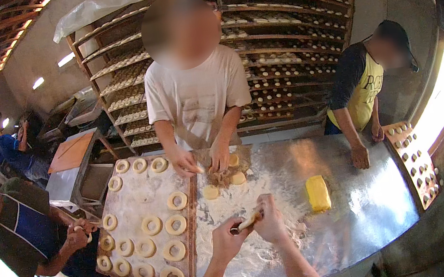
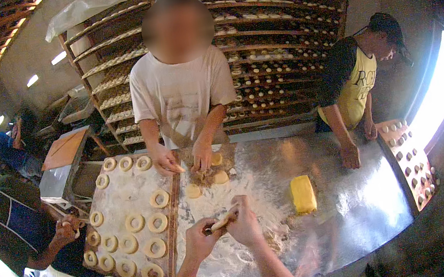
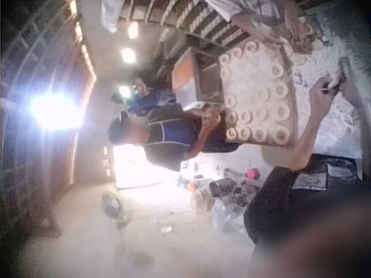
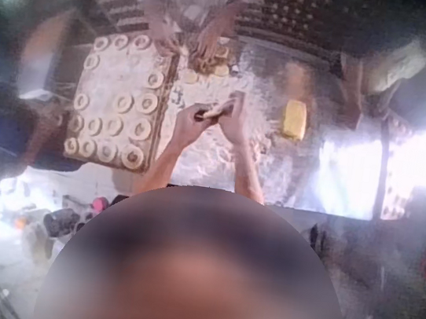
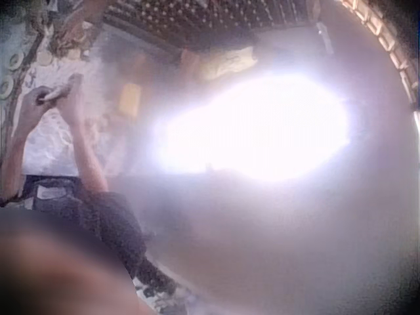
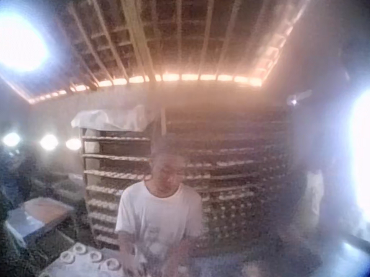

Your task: The person shapes dough into ring forms by hand and places them on a wooden board. They repeatedly pick up dough pieces, form them into circles, and arrange them in rows on the board while coworkers work nearby.

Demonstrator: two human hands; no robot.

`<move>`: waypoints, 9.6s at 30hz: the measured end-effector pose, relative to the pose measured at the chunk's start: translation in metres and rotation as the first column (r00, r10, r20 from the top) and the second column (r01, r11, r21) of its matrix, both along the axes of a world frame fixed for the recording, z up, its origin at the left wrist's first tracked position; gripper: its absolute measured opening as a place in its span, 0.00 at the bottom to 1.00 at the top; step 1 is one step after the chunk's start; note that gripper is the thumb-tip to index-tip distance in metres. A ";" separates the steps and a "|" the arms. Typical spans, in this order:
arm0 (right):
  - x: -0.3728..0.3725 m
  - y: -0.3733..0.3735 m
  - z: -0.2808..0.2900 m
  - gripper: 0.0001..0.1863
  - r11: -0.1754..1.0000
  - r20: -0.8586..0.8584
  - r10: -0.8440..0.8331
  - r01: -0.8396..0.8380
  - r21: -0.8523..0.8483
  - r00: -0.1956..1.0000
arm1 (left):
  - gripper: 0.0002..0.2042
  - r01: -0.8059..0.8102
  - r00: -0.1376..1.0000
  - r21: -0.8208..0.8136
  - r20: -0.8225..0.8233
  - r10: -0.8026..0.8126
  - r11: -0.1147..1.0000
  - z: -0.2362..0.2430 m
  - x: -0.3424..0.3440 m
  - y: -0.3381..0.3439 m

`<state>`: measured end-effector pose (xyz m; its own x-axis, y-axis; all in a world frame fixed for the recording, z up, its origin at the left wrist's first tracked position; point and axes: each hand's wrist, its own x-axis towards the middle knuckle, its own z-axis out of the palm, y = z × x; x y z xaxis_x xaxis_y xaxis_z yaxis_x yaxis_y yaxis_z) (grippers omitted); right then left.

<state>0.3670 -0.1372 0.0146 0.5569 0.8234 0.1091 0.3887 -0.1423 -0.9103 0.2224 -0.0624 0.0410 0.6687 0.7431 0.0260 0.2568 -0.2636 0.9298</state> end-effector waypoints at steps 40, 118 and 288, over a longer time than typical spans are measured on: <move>-0.138 0.230 -0.070 0.36 0.522 -0.417 0.820 -0.214 0.825 0.393 | 0.12 -0.204 0.978 0.330 0.022 0.208 0.922 -0.046 -0.126 0.198; -0.013 0.058 -0.070 0.27 0.958 -0.503 0.285 -0.247 0.144 0.816 | 0.17 -0.016 0.991 0.019 -0.132 0.018 1.000 -0.039 -0.048 0.063; -0.221 0.291 -0.010 0.29 0.880 -0.515 0.458 -0.285 0.381 0.725 | 0.16 -0.341 0.940 0.213 0.044 0.340 0.916 -0.028 -0.203 0.252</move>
